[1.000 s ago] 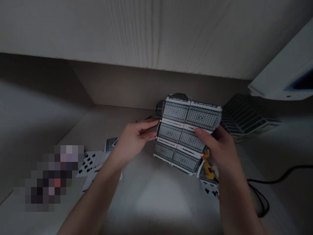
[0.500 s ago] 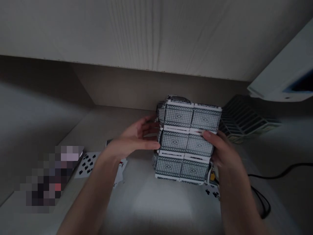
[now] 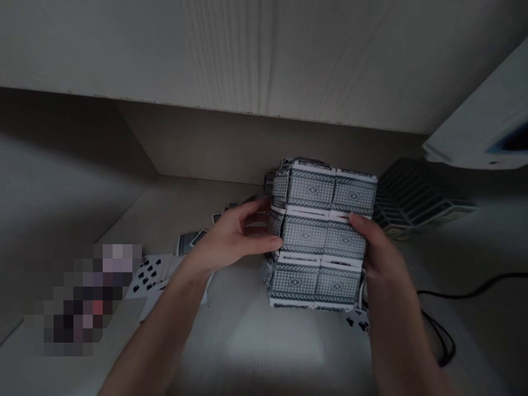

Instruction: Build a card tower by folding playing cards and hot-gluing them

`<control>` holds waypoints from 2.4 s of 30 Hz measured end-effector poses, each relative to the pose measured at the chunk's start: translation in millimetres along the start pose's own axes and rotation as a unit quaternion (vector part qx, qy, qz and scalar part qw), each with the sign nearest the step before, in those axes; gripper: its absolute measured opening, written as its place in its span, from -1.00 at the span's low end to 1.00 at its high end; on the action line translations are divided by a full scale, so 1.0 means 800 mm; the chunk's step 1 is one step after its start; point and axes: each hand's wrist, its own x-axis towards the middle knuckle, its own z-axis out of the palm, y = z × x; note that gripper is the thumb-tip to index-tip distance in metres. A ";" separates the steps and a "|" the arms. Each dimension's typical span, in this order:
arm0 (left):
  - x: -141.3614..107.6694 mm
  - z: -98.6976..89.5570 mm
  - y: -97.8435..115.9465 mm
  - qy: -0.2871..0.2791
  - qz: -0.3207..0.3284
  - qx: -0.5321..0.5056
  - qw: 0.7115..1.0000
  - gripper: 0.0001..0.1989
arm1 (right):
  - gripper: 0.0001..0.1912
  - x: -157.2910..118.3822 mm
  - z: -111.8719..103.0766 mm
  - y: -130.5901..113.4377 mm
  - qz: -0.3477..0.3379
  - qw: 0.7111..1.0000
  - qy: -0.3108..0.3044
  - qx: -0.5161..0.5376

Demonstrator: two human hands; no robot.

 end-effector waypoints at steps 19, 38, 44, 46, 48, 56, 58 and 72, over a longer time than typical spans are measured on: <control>-0.010 0.029 0.004 0.097 0.011 0.037 0.995 -0.10 | -0.61 0.020 0.011 0.014 -0.033 0.996 0.027 0.072; -0.020 0.021 0.003 0.166 0.113 0.185 0.962 -0.41 | -0.58 0.018 0.012 0.016 -0.167 0.976 0.053 0.132; -0.021 0.023 0.009 0.161 0.048 0.182 0.969 -0.41 | -0.59 0.016 0.013 0.014 -0.173 0.978 0.047 0.107; -0.021 0.023 0.011 0.154 0.035 0.183 0.970 -0.42 | -0.57 0.017 0.013 0.014 -0.156 0.981 0.040 0.109; -0.020 0.023 0.011 0.143 0.026 0.183 0.972 -0.42 | -0.54 0.017 0.015 0.015 -0.140 0.983 0.035 0.110; -0.017 0.007 0.010 0.144 -0.032 0.189 0.971 -0.45 | -0.51 0.017 0.032 0.018 -0.051 0.994 0.007 0.100; -0.017 -0.002 0.009 0.140 -0.059 0.207 0.967 -0.50 | -0.52 0.017 0.035 0.020 -0.005 0.997 -0.029 0.071; -0.012 -0.052 0.010 0.095 -0.158 0.280 0.942 -0.81 | -0.47 0.013 0.017 0.025 -0.011 0.963 -0.070 -0.260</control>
